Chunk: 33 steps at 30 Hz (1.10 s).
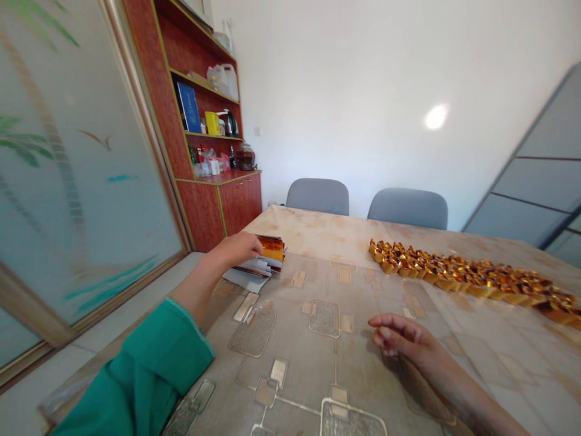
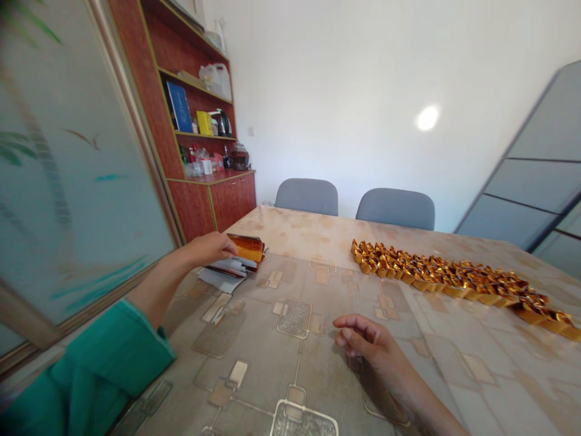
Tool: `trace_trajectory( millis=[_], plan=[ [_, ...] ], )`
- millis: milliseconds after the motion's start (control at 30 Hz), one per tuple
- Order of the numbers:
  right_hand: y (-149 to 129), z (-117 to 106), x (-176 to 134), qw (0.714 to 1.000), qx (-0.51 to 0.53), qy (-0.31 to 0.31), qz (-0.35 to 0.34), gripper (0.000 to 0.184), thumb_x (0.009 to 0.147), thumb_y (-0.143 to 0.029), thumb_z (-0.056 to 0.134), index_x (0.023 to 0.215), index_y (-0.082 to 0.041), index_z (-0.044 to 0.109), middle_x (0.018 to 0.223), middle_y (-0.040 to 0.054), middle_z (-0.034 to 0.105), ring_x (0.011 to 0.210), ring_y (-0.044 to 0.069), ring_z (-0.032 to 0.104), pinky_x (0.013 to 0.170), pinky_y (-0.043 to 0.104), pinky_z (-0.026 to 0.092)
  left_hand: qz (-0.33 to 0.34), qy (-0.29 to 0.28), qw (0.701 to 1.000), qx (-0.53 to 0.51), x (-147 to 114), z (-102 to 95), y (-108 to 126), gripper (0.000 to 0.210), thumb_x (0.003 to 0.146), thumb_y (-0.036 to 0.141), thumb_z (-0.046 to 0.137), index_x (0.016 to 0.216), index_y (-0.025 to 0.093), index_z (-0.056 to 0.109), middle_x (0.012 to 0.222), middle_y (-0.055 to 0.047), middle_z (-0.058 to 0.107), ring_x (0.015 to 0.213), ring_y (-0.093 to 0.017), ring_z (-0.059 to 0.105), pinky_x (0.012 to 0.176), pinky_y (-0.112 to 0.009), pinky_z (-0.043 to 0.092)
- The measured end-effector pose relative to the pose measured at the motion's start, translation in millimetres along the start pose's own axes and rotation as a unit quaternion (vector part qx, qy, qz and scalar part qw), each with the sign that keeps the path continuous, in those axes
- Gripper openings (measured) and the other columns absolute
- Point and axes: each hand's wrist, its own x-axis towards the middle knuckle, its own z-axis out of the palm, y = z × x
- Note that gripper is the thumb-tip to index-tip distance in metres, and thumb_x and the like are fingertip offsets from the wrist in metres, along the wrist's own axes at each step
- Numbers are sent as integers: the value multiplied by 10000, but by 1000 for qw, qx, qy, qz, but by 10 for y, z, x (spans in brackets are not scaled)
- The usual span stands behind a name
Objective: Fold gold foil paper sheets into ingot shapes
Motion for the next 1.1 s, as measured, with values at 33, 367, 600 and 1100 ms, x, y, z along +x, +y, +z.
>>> trace_trajectory(
  millis=[33,367,600,1100],
  plan=[
    [4,-1,-1,1000,1,-1,0,396,620,-487,883,850,-194,748,676,25,651,569,110,478,522,222,371,-11,-8,1000,7,1,2,-2,148,703,163,637,698,239,764,749,-9,766,751,-208,688,629,-248,441],
    [7,-26,-10,999,5,-27,19,394,649,-487,875,878,-200,730,687,2,635,557,86,453,502,199,333,-121,25,991,59,28,-58,11,111,715,244,672,778,239,763,855,-50,755,845,-247,670,600,-261,376],
    [38,-12,-3,1000,14,-11,10,387,658,-475,870,889,-196,733,696,7,643,561,92,463,507,204,342,-92,60,994,21,10,-80,-83,183,794,282,599,710,202,741,711,-25,731,695,-173,650,560,-246,344],
    [-158,-85,-56,997,63,-30,-14,484,868,-623,588,1124,-238,727,1082,94,742,887,216,649,842,360,493,380,224,894,-80,-244,200,1163,308,971,148,431,811,212,687,962,-21,764,1009,-159,662,1070,-377,407]
  ],
)
